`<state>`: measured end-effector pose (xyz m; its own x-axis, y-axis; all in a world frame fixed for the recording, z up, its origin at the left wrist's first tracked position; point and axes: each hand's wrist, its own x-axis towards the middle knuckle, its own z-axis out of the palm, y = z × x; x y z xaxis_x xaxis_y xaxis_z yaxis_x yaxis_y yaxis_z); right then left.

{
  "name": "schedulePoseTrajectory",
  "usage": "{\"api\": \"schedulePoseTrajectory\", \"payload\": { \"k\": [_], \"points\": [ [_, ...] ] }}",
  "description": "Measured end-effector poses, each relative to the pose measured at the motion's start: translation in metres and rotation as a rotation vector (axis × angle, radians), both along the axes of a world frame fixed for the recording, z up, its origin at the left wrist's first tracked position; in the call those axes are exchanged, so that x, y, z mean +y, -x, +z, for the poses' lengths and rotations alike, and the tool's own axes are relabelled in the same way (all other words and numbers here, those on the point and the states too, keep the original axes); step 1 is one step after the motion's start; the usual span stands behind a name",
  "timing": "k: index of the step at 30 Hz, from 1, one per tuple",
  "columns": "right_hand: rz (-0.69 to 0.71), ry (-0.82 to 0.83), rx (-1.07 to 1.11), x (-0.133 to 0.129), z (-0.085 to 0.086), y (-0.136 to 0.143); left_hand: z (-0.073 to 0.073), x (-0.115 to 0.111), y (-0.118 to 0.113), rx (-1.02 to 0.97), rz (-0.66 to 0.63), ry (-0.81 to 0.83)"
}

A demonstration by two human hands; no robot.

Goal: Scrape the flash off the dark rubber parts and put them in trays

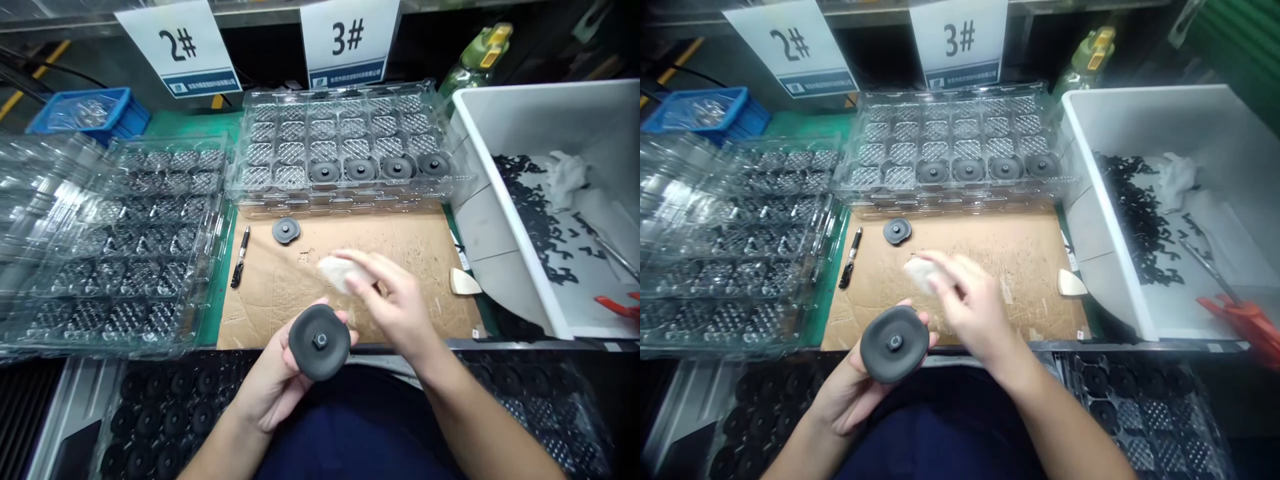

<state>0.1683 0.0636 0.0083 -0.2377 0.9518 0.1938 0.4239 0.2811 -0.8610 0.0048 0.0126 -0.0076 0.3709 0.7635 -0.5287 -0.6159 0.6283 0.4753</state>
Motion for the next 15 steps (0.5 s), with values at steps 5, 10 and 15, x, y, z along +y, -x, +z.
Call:
{"api": "schedulePoseTrajectory", "payload": {
  "k": [5, 10, 15],
  "points": [
    [-0.055, 0.186, -0.099, -0.02, -0.073, -0.007, 0.003, 0.007, 0.005, -0.175, -0.026, 0.01],
    [-0.07, 0.206, -0.118, -0.028, -0.058, -0.008, 0.001, 0.009, 0.002, -0.138, 0.005, 0.009],
    [0.024, -0.106, -0.049, -0.021, 0.023, 0.009, 0.003, 0.014, 0.0, -0.065, 0.032, -0.007]
  ]
}}
